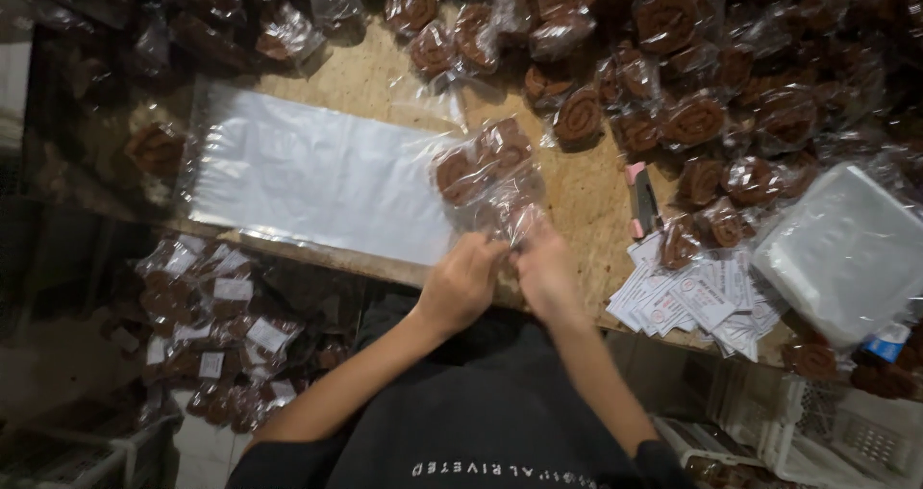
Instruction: The person places several small brown pastries into clear plastic bags and applies labels to the bags by hand.
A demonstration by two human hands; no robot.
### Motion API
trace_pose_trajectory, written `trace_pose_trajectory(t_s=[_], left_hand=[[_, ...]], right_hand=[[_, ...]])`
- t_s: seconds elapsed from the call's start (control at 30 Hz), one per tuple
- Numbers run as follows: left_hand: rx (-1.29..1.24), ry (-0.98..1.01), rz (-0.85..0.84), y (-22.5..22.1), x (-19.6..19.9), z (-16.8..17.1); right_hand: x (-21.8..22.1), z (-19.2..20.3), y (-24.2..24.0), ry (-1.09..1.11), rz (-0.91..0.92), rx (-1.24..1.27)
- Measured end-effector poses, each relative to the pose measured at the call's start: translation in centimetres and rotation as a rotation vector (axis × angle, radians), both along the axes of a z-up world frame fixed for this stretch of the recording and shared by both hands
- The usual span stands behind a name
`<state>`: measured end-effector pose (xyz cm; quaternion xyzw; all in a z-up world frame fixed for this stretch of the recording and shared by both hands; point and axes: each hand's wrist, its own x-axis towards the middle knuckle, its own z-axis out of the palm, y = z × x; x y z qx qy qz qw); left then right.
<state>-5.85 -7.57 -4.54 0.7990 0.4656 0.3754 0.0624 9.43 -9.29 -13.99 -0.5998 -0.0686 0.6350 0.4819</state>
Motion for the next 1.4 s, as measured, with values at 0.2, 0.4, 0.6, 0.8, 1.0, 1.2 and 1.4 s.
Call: trace_pose_trajectory(t_s=[0.2,0.4,0.6,0.8,1.0,1.2,1.4], left_hand=[[-0.190,-0.212,-0.013,-0.8,0.5,2.1],[-0.804,-0.037,0.139,-1.8,0.5,3.0],[-0.788,0.259,0.238,-1.2,0.4,-0.1],[-0.642,0.403,0.232,-1.8,-0.1,-0.4],[-0.581,0.376,0.184,-1.5,-0.3,0.4],[-0.540,0.330,0.227,-2.4,1.3,-2.1],[-0.477,0.310,0.286,-1.4,0.9,-0.5]], right_hand=[[-3.7,10.4,3.5,-0.990,0.494,0.405],[0.4,9.3,3.3,-1.316,0.696,0.865],[1.6,7.9,3.2,-1.467,0.890,0.864],[1.7,4.7,1.9,-1.638,0.665,0.861],[0.8,6.4,2.9,-1.797,0.830,0.921],[0.4,8.5,3.1,-1.542,0.792,0.889],[2.5,3.8,2.1,-1.625,0.807,0.761]])
